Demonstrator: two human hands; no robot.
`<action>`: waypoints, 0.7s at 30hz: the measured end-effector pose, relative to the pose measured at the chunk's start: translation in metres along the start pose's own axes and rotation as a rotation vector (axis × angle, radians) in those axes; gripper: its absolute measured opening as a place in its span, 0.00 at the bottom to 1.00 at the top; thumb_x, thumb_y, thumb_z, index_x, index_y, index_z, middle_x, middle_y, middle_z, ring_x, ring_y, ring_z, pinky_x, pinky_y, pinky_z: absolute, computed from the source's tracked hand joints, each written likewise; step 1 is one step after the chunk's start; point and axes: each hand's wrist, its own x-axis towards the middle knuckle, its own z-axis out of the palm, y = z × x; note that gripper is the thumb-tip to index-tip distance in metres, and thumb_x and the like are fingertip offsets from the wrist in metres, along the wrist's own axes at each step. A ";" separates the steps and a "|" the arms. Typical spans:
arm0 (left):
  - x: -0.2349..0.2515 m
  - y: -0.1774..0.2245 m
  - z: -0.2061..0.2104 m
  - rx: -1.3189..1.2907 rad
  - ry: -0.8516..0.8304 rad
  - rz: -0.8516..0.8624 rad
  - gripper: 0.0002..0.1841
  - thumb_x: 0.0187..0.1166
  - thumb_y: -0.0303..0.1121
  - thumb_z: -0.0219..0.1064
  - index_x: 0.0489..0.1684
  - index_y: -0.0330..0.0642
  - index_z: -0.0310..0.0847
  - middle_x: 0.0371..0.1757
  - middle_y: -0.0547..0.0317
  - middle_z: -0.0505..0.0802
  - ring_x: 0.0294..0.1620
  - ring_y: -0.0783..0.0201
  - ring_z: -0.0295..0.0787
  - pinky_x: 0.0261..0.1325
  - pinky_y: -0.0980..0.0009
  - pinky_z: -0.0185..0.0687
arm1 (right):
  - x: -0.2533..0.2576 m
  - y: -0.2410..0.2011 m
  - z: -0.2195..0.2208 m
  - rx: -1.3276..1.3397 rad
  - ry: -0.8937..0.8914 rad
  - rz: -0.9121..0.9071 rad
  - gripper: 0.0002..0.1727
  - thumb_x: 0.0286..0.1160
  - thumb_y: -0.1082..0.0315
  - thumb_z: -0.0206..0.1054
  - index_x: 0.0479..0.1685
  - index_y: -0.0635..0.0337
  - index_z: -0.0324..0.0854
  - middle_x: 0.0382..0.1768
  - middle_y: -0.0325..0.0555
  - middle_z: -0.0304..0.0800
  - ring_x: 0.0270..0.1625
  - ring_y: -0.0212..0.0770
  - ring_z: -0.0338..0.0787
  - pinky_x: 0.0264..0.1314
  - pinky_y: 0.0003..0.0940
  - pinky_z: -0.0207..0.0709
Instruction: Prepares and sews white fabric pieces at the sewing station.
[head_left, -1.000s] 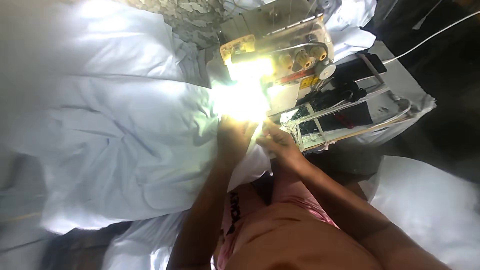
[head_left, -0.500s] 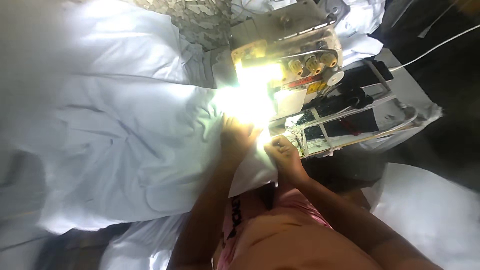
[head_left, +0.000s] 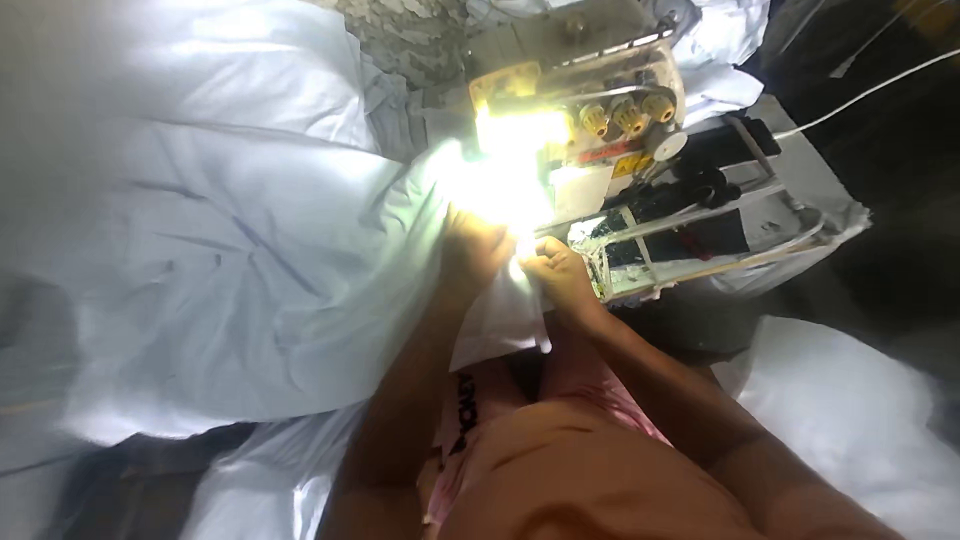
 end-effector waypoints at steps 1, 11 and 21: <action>-0.001 -0.004 0.000 -0.014 -0.019 0.003 0.14 0.79 0.37 0.68 0.46 0.36 0.94 0.47 0.36 0.94 0.54 0.36 0.90 0.75 0.35 0.67 | -0.002 0.002 -0.002 -0.020 -0.029 -0.001 0.03 0.79 0.74 0.66 0.42 0.64 0.78 0.18 0.32 0.79 0.19 0.21 0.76 0.26 0.18 0.72; -0.080 0.041 0.007 -0.065 -0.029 0.003 0.24 0.90 0.48 0.53 0.49 0.35 0.87 0.76 0.28 0.81 0.86 0.26 0.63 0.89 0.31 0.41 | -0.045 0.024 -0.027 0.128 -0.224 0.082 0.05 0.76 0.75 0.67 0.35 0.57 0.79 0.26 0.28 0.83 0.26 0.19 0.78 0.31 0.16 0.72; -0.183 0.114 0.011 -0.723 -0.227 -0.542 0.30 0.82 0.37 0.70 0.80 0.32 0.70 0.79 0.44 0.78 0.73 0.60 0.82 0.72 0.63 0.80 | -0.108 0.038 -0.024 0.252 -0.266 0.468 0.25 0.95 0.53 0.39 0.57 0.58 0.80 0.45 0.41 0.91 0.43 0.34 0.91 0.43 0.32 0.86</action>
